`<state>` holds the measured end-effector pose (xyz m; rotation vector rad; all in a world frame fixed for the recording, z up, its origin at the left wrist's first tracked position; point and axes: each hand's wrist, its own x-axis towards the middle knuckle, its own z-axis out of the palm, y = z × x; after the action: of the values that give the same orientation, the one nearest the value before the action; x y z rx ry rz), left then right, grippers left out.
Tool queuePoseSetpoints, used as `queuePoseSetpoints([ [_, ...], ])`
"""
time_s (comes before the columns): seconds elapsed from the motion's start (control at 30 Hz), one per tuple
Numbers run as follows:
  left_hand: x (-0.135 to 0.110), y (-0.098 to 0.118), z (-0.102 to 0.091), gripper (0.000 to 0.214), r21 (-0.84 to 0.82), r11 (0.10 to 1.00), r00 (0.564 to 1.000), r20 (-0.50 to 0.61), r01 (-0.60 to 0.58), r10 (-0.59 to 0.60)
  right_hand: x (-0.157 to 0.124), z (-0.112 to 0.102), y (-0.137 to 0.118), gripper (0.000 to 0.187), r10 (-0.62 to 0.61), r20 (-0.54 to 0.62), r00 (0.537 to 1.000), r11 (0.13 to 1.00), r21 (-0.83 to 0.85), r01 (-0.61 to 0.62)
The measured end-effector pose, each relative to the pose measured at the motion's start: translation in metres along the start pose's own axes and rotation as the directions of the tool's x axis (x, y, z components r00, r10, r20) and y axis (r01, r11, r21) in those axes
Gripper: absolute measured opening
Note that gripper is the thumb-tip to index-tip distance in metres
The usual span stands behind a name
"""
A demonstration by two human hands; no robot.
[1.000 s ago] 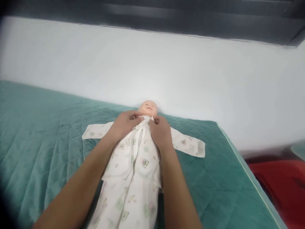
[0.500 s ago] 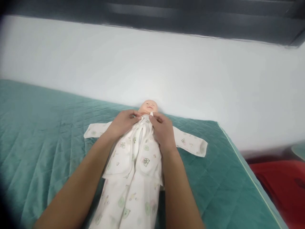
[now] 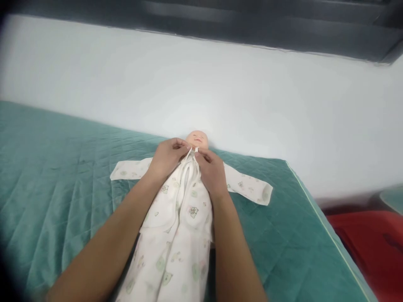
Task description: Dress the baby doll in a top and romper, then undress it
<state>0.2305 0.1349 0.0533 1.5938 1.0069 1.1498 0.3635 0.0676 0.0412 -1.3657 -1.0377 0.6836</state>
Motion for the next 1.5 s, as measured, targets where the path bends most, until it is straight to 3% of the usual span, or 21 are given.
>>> queuePoseSetpoints([
  [0.17,-0.001,-0.002,0.001,0.009,0.006,1.0,0.998,0.065,0.024,-0.024,0.0,0.0,0.0,0.028,-0.009,0.036,0.999,0.998,-0.067,0.012],
  [0.4,-0.002,-0.002,-0.003,0.009,0.115,0.993,0.99,0.142,-0.039,0.023,-0.001,-0.005,0.0,0.03,0.015,0.168,0.986,0.993,-0.119,0.005],
  [0.63,-0.006,0.0,-0.008,0.014,0.094,0.993,0.972,0.23,-0.066,0.043,-0.002,-0.004,-0.007,0.038,0.087,0.182,0.979,0.981,-0.184,-0.053],
  [1.0,-0.012,0.0,0.005,0.033,0.14,0.99,0.987,0.163,-0.005,-0.018,-0.003,-0.004,-0.007,0.036,0.088,0.198,0.976,0.963,-0.267,-0.033],
  [1.27,-0.009,-0.002,-0.003,0.026,-0.082,0.994,0.972,0.227,0.075,-0.055,-0.005,-0.004,-0.011,0.041,0.098,0.203,0.974,0.971,-0.232,-0.05],
  [1.5,-0.006,-0.001,-0.004,0.023,0.113,0.993,0.984,0.173,0.022,-0.041,-0.004,-0.005,-0.011,0.044,0.127,0.199,0.972,0.969,-0.234,-0.078],
])
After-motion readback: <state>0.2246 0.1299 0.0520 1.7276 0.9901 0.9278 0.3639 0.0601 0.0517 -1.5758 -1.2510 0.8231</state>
